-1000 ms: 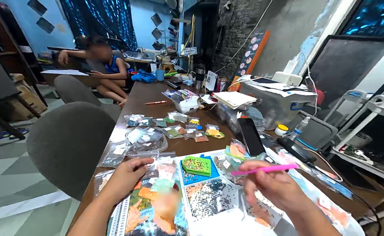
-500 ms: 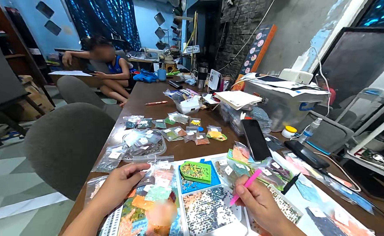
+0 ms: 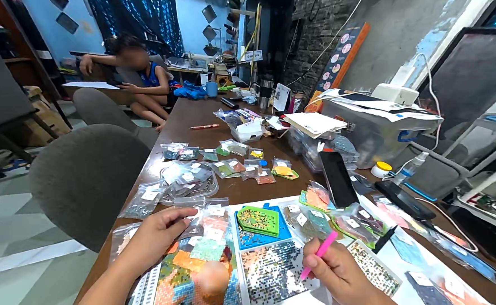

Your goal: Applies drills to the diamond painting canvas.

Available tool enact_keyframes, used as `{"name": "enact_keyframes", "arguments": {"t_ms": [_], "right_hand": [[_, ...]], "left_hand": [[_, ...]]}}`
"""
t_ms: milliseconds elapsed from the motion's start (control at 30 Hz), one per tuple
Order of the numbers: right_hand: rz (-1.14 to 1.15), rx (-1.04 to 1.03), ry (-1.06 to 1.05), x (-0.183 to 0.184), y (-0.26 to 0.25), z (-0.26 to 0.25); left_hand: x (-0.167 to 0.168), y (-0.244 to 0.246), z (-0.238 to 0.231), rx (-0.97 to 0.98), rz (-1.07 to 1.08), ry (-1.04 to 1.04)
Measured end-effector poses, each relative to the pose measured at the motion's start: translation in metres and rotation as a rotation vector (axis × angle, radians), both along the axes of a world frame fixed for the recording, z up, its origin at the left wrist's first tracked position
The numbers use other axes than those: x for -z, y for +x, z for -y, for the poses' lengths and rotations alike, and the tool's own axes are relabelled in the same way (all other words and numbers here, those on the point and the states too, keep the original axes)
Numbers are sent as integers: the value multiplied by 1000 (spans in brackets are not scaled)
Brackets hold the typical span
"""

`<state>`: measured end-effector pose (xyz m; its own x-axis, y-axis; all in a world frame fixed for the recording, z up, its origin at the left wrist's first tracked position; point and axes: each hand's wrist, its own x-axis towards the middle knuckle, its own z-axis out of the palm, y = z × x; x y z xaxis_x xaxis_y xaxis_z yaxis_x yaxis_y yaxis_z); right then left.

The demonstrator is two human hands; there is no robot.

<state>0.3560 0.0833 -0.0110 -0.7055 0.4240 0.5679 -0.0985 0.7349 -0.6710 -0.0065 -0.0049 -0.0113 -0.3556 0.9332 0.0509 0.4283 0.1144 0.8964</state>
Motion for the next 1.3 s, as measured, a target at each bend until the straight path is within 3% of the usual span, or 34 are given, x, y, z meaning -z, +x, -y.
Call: {"name": "enact_keyframes", "arguments": {"t_ms": [633, 933, 1300], "right_hand": [[28, 11, 49, 2, -1, 1], [-66, 128, -253, -6, -2, 5], [-21, -112, -306, -49, -82, 60]], "left_hand": [[-4, 2, 1, 6, -2, -2], [-7, 4, -1, 54, 1, -22], [-13, 7, -2, 128, -6, -17]]}}
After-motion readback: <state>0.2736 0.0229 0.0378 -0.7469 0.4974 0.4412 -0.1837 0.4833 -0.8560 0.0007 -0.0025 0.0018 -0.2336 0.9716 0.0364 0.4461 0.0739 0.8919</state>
